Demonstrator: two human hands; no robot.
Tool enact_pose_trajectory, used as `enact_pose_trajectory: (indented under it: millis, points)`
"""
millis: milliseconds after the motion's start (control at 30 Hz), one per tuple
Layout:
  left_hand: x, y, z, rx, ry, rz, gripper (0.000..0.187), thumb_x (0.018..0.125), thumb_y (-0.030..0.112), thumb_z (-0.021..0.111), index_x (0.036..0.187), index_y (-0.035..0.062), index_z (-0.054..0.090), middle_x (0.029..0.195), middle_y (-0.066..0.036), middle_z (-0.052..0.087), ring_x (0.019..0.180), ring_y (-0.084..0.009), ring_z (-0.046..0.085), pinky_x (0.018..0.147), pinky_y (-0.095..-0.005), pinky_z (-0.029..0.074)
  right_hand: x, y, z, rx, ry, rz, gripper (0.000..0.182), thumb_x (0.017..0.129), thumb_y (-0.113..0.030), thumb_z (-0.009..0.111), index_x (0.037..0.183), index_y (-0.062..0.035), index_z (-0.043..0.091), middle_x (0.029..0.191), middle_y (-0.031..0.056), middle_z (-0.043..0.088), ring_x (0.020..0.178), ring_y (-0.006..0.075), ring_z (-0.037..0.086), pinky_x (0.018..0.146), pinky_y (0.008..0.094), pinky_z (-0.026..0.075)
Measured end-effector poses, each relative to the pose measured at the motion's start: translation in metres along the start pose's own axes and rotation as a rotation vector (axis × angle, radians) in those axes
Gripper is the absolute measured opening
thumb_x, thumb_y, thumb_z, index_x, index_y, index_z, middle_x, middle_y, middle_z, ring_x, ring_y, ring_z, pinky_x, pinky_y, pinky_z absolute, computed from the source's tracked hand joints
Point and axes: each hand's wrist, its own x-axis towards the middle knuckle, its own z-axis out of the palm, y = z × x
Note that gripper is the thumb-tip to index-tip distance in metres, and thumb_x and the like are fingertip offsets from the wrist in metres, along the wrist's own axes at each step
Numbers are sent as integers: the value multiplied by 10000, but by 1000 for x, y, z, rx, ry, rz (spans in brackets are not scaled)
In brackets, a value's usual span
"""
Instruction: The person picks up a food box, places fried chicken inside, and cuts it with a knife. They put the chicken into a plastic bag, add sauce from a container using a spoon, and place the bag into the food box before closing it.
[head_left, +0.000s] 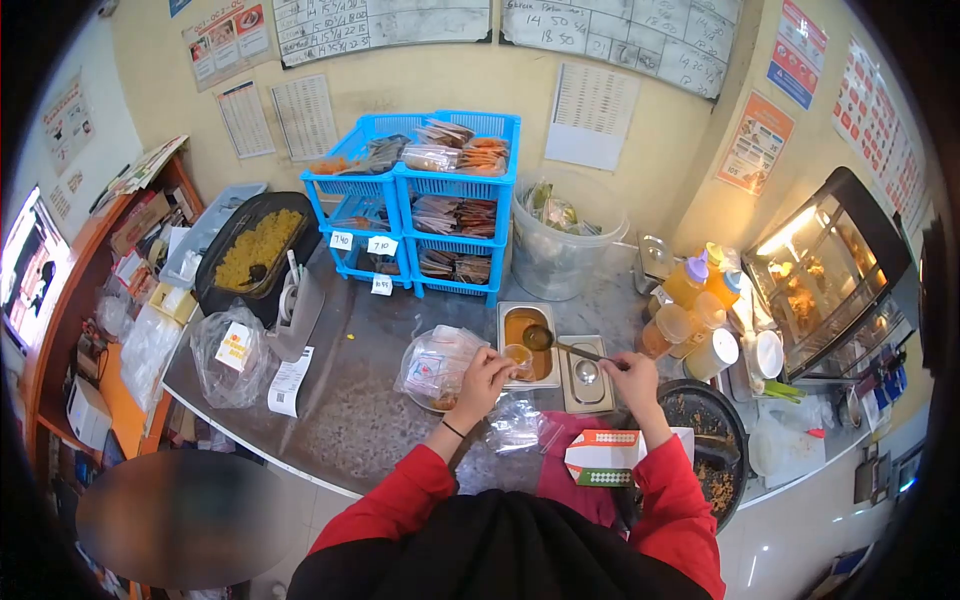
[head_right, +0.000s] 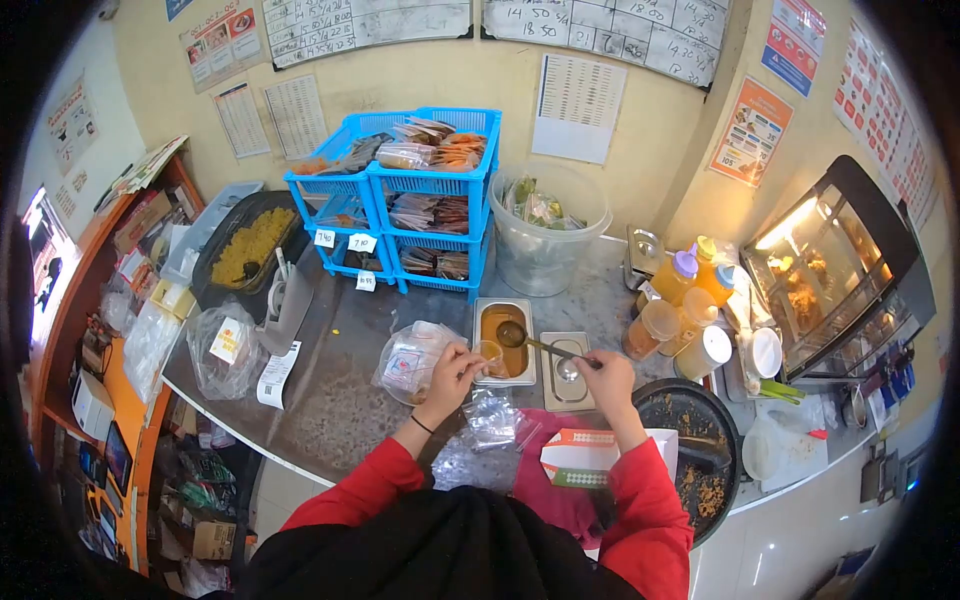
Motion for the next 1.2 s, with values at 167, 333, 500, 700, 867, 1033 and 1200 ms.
enact_pose_trajectory:
  millis: [167, 333, 500, 700, 867, 1033, 1200]
  points:
    - [-13, 6, 10, -98, 84, -207, 99, 766, 65, 574, 847, 8, 570, 807, -59, 461, 775, -145, 509, 691, -234, 413, 7, -9, 32, -248, -188, -134, 176, 653, -263, 631, 686, -90, 623, 595, 114, 569, 618, 278, 567, 553, 377, 431]
    - [-16, -3, 12, -579, -49, -509, 120, 799, 84, 558, 901, 27, 530, 868, -13, 521, 835, -104, 509, 756, -219, 400, 4, -28, 55, -215, -41, -375, 172, 709, -208, 582, 716, -41, 620, 729, 108, 594, 677, 257, 552, 613, 336, 430]
    - [-17, -8, 12, -751, -63, -571, 121, 801, 74, 555, 909, 30, 522, 902, -15, 544, 861, -97, 511, 779, -226, 401, -14, -50, 85, 820, -544, 316, 166, 814, -178, 500, 816, -42, 596, 740, 56, 581, 764, 154, 528, 673, 274, 408]
    - [-17, 2, -10, -868, -213, -494, 139, 807, 55, 538, 942, 34, 516, 935, -24, 541, 881, -106, 515, 806, -238, 404, -31, -52, 90, 1783, -760, 779, 166, 825, -155, 486, 940, -53, 546, 858, 50, 576, 786, 157, 528, 686, 289, 411]
    - [-22, 16, -34, -1414, -124, -709, 203, 802, 25, 521, 1001, 61, 498, 939, -35, 540, 876, -135, 529, 777, -269, 419, -45, -67, 90, 2018, -841, 875, 163, 807, -143, 514, 943, -55, 533, 850, 37, 572, 768, 143, 515, 671, 289, 407]
    - [-35, 10, -36, -1308, -60, -708, 229, 788, 34, 540, 1004, 94, 494, 895, -15, 553, 788, -104, 541, 685, -229, 428, -58, -75, 106, 2037, -875, 796, 95, 800, -74, 509, 888, -54, 537, 798, 45, 580, 698, 136, 540, 583, 265, 416]
    - [-34, 24, -44, -295, 17, -585, 237, 691, -8, 575, 920, 50, 552, 818, -13, 555, 680, -76, 533, 603, -186, 420, -63, -97, 101, 1055, -371, 349, 8, 716, -37, 553, 720, -30, 552, 593, 80, 550, 501, 192, 525, 454, 300, 398]
